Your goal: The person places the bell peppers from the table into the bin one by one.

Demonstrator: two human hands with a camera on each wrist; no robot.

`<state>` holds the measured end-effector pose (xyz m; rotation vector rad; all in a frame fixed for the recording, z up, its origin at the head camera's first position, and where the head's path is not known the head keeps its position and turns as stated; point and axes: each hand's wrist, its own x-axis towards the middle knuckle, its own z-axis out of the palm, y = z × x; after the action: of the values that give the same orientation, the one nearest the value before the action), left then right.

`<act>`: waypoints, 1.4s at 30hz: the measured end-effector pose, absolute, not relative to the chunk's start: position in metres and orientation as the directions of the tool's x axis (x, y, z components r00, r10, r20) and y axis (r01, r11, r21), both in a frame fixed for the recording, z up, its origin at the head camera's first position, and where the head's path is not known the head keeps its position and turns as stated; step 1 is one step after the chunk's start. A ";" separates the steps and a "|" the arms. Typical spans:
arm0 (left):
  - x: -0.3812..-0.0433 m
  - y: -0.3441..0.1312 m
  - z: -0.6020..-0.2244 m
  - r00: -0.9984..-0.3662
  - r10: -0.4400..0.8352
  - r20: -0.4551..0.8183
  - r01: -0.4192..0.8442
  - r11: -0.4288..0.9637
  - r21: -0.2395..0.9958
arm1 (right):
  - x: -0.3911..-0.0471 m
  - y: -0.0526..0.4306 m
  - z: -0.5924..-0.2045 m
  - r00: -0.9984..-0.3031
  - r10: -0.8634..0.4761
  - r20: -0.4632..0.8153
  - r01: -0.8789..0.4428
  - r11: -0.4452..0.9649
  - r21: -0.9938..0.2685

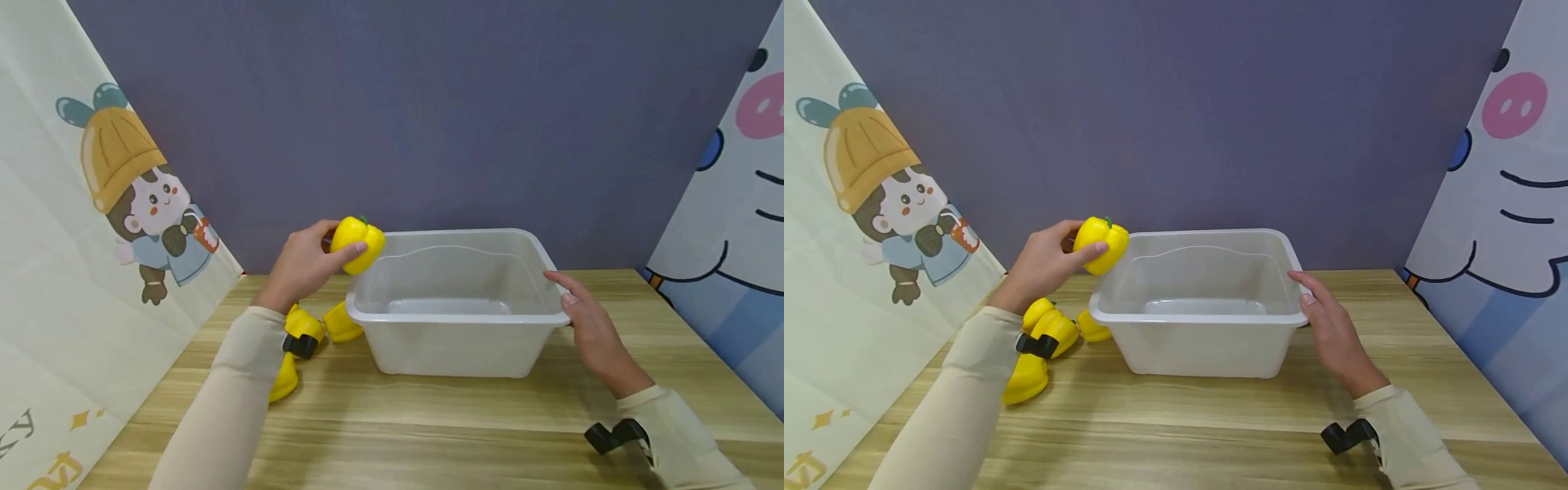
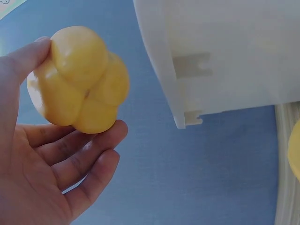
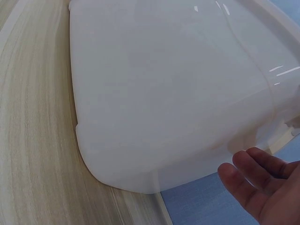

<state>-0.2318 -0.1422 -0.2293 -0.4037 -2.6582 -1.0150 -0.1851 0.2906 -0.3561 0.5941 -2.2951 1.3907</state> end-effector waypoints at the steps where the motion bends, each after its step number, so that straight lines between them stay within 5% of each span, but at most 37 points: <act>1: -0.232 -0.141 -0.229 -0.926 0.164 0.340 0.349 0.714 0.607 | -0.185 0.291 -0.356 -0.834 -0.152 0.531 -0.541 0.415 -0.731; 42: -0.255 -0.088 -0.208 -0.908 0.362 0.209 0.418 0.784 0.460 | -0.185 0.291 -0.356 -0.833 -0.137 0.535 -0.539 0.417 -0.732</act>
<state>-0.2547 -0.0875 -0.2084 -0.6283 -2.8630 -0.7766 -0.1853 0.2912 -0.3564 0.5774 -2.2827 1.3933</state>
